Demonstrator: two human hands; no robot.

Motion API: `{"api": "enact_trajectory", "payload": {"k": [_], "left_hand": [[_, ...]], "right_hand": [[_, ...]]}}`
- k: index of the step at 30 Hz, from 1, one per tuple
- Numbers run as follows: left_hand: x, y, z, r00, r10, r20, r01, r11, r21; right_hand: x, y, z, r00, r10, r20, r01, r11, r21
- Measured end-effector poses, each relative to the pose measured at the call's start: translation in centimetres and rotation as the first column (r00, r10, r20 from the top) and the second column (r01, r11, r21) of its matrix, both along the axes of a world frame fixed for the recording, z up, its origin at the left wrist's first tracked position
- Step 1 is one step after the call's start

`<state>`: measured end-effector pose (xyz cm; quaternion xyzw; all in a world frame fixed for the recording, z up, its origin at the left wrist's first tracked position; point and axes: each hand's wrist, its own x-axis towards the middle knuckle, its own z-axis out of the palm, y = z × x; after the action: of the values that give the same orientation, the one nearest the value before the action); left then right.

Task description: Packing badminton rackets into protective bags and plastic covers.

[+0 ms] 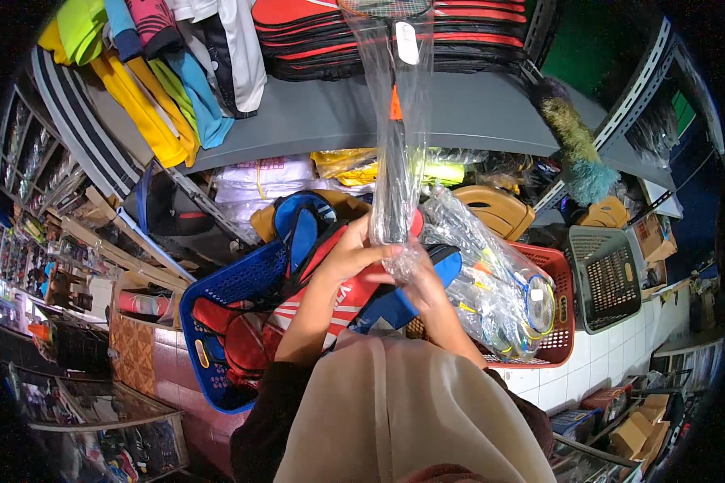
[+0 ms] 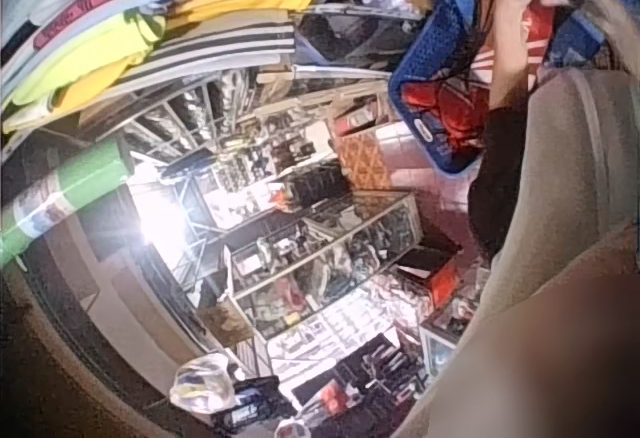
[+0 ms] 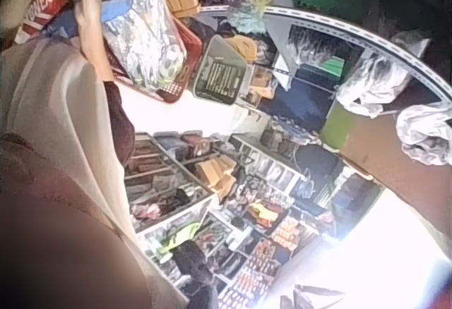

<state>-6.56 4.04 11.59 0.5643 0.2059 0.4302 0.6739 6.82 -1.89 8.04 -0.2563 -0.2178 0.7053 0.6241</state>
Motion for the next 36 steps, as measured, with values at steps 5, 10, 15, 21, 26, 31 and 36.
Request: {"api": "enact_trajectory", "payload": {"k": [5, 10, 15, 21, 26, 31, 36], "left_hand": [[0.2, 0.3, -2.0, 0.982, 0.185, 0.049, -0.184, 0.983, -0.018], [1.9, -0.9, -2.3, 0.902, 0.427, 0.065, -0.427, 0.904, -0.013], [3.2, -1.4, -3.0, 0.691, 0.695, 0.200, -0.711, 0.703, 0.015], [3.4, -2.0, -3.9, 0.674, 0.706, 0.218, -0.731, 0.679, 0.062], [4.0, -3.1, -3.0, 0.650, 0.743, 0.159, -0.759, 0.622, 0.195], [4.1, -5.7, -3.3, 0.707, 0.703, 0.083, -0.697, 0.671, 0.253], [3.3, -4.3, -3.1, 0.773, 0.626, 0.106, -0.634, 0.752, 0.179]], "right_hand": [[1.1, 0.0, 2.2, 0.833, -0.328, 0.446, 0.261, 0.943, 0.207], [0.3, -0.3, 3.2, 0.226, -0.723, 0.653, 0.086, 0.682, 0.726], [-0.2, -0.2, 2.2, 0.319, -0.642, 0.698, 0.077, 0.751, 0.656], [0.2, 0.0, 3.0, 0.206, -0.622, 0.756, -0.181, 0.735, 0.654], [-0.3, 1.1, 2.6, 0.372, -0.604, 0.705, -0.104, 0.727, 0.679], [-0.2, 1.7, 2.7, 0.326, -0.684, 0.653, 0.072, 0.706, 0.704], [-0.9, 2.0, 2.5, 0.418, -0.715, 0.560, 0.333, 0.695, 0.638]]}}
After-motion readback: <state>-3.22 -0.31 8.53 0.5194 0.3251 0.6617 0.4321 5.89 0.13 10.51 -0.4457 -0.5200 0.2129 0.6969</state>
